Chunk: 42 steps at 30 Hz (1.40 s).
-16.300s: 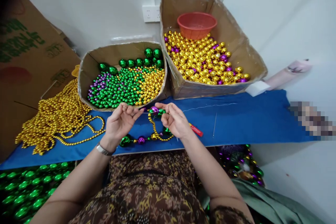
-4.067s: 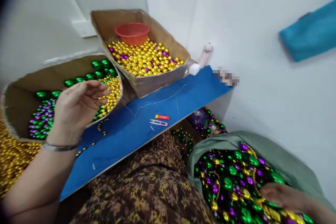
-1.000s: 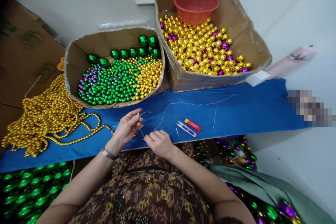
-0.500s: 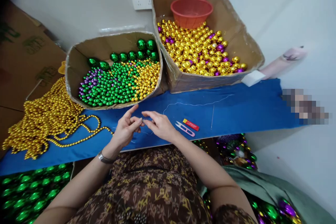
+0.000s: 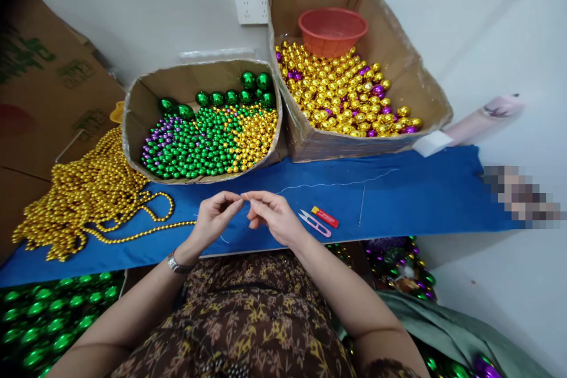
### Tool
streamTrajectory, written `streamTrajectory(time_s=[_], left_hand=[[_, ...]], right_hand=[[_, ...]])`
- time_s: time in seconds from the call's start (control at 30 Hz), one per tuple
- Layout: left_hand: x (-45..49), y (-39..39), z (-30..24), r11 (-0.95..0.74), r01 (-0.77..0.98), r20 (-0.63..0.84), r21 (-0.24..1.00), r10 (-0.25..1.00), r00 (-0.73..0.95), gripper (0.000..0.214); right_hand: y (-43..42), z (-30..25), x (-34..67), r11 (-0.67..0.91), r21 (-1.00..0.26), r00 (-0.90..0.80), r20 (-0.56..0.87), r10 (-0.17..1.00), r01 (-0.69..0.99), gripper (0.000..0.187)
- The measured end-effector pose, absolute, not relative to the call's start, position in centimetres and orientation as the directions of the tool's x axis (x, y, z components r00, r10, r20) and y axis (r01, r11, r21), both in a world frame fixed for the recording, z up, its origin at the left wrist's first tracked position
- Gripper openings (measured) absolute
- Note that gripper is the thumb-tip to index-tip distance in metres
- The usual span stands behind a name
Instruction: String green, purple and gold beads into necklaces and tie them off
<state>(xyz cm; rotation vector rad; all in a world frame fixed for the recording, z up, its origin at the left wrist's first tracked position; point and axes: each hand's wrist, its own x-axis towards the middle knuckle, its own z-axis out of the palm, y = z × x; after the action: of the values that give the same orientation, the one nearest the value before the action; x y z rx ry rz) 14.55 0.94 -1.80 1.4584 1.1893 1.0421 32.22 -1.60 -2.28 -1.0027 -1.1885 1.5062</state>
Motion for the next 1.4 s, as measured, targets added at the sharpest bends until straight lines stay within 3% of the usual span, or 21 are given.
streamTrajectory(time_s=[0.07, 0.17, 0.3, 0.43, 0.53, 0.6, 0.7, 0.83, 1.1, 1.27, 1.4], left_hand=[[15.0, 0.7, -2.0, -0.036, 0.125, 0.014, 0.992, 0.984, 0.177, 0.019], [15.4, 0.5, -2.2, 0.069, 0.011, -0.069, 0.998, 0.975, 0.21, 0.022], [15.7, 0.6, -2.7, 0.172, -0.074, -0.152, 0.982, 0.964, 0.217, 0.025], [15.6, 0.9, -2.8, 0.212, -0.079, -0.192, 0.974, 0.959, 0.207, 0.028], [15.5, 1.1, -2.6, 0.235, -0.118, -0.211, 0.965, 0.959, 0.187, 0.027], [15.4, 1.1, -2.5, 0.253, -0.152, -0.221, 0.955, 0.955, 0.197, 0.027], [15.1, 1.1, -2.5, 0.27, -0.173, -0.228, 0.947, 0.946, 0.229, 0.027], [14.5, 1.0, -2.5, 0.249, -0.097, -0.209, 0.963, 0.928, 0.31, 0.027], [14.2, 0.7, -2.5, 0.337, -0.037, -0.277, 0.941, 0.827, 0.489, 0.027], [14.7, 0.6, -2.7, 0.263, -0.049, -0.233, 0.963, 0.914, 0.333, 0.031], [15.1, 0.6, -2.7, 0.151, 0.01, -0.149, 0.988, 0.955, 0.257, 0.031]], right_hand=[[-1.8, -2.3, 31.5, 0.092, -0.993, -0.164, 0.079, 0.983, 0.077, 0.028], [-1.8, -2.4, 30.9, 0.335, -0.818, -0.169, 0.289, 0.942, 0.467, 0.028], [-1.5, -2.4, 30.6, 0.399, -0.626, -0.267, 0.298, 0.916, 0.67, 0.026], [-1.3, -2.1, 30.7, 0.311, -0.704, -0.237, 0.204, 0.95, 0.639, 0.019], [-1.5, -2.1, 31.0, 0.285, -0.773, -0.182, 0.22, 0.958, 0.567, 0.015], [-1.6, -2.3, 31.5, 0.355, -0.73, -0.21, 0.287, 0.935, 0.584, 0.009], [-1.7, -2.3, 32.3, 0.469, -0.568, -0.286, 0.384, 0.878, 0.676, 0.019], [-1.4, -1.9, 33.1, 0.491, -0.401, -0.335, 0.398, 0.854, 0.773, 0.023], [-0.2, -2.3, 32.4, 0.554, -0.402, -0.406, 0.398, 0.823, 0.729, 0.018], [-1.1, -1.9, 32.1, 0.525, -0.423, -0.266, 0.532, 0.804, 0.738, 0.023], [-2.1, -1.9, 31.7, 0.558, -0.306, -0.306, 0.59, 0.747, 0.771, 0.019]])
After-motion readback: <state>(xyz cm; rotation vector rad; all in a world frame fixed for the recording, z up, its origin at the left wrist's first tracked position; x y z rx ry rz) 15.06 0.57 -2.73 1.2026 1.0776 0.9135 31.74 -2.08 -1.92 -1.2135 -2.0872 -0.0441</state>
